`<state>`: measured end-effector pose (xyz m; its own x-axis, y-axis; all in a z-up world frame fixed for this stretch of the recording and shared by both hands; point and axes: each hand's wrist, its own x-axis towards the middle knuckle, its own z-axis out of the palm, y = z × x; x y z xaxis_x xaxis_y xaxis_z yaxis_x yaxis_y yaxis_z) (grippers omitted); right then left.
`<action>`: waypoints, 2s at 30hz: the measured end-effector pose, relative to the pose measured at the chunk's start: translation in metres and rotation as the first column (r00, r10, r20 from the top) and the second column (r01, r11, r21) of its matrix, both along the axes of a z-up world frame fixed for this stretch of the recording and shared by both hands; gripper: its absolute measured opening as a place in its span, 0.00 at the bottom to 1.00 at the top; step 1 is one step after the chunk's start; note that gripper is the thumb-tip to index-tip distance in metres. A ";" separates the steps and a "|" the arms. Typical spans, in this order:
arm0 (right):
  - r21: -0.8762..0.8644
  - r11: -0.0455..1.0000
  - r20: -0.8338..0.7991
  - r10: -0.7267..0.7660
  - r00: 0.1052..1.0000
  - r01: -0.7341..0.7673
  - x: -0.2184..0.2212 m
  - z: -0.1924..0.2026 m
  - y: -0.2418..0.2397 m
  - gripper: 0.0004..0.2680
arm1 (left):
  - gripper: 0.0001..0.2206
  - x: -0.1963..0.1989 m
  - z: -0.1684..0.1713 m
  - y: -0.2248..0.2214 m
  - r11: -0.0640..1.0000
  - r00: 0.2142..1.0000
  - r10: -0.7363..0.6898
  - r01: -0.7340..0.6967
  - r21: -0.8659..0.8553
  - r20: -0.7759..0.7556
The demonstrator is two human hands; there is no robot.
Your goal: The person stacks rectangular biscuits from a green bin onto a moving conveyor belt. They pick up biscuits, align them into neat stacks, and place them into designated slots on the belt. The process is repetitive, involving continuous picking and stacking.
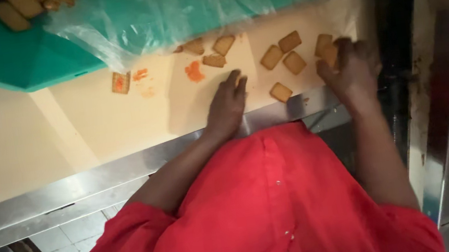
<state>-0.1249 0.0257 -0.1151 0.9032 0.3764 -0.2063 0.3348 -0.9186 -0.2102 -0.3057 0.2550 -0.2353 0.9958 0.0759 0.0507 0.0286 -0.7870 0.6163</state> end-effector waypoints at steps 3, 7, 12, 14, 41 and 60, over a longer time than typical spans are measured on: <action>-0.227 0.967 -0.075 -0.137 0.988 0.117 -0.007 -0.038 -0.019 0.21 | 0.31 0.043 0.003 -0.034 0.988 0.986 0.132 -0.139 0.066 0.102; -0.285 0.947 0.032 -0.144 0.989 0.147 -0.014 -0.066 -0.011 0.22 | 0.31 0.091 0.005 -0.052 0.981 0.987 0.135 -0.145 0.126 0.087; -0.244 0.961 0.027 -0.126 0.992 0.129 -0.017 -0.064 0.014 0.23 | 0.21 0.097 -0.001 -0.055 0.960 0.994 0.086 -0.102 0.261 0.071; -0.227 0.971 0.072 -0.064 0.995 0.078 -0.020 -0.060 0.024 0.23 | 0.27 0.090 0.000 -0.053 0.960 0.996 0.055 -0.072 0.272 0.069; -0.146 0.986 -0.034 -0.085 0.996 0.079 -0.041 -0.041 0.081 0.20 | 0.26 0.091 0.015 -0.026 0.975 0.996 0.080 -0.072 0.211 -0.030; 0.319 0.935 0.094 0.130 0.987 -0.154 -0.118 -0.074 0.020 0.14 | 0.39 0.061 0.015 -0.007 0.998 1.000 -0.016 0.016 0.058 0.002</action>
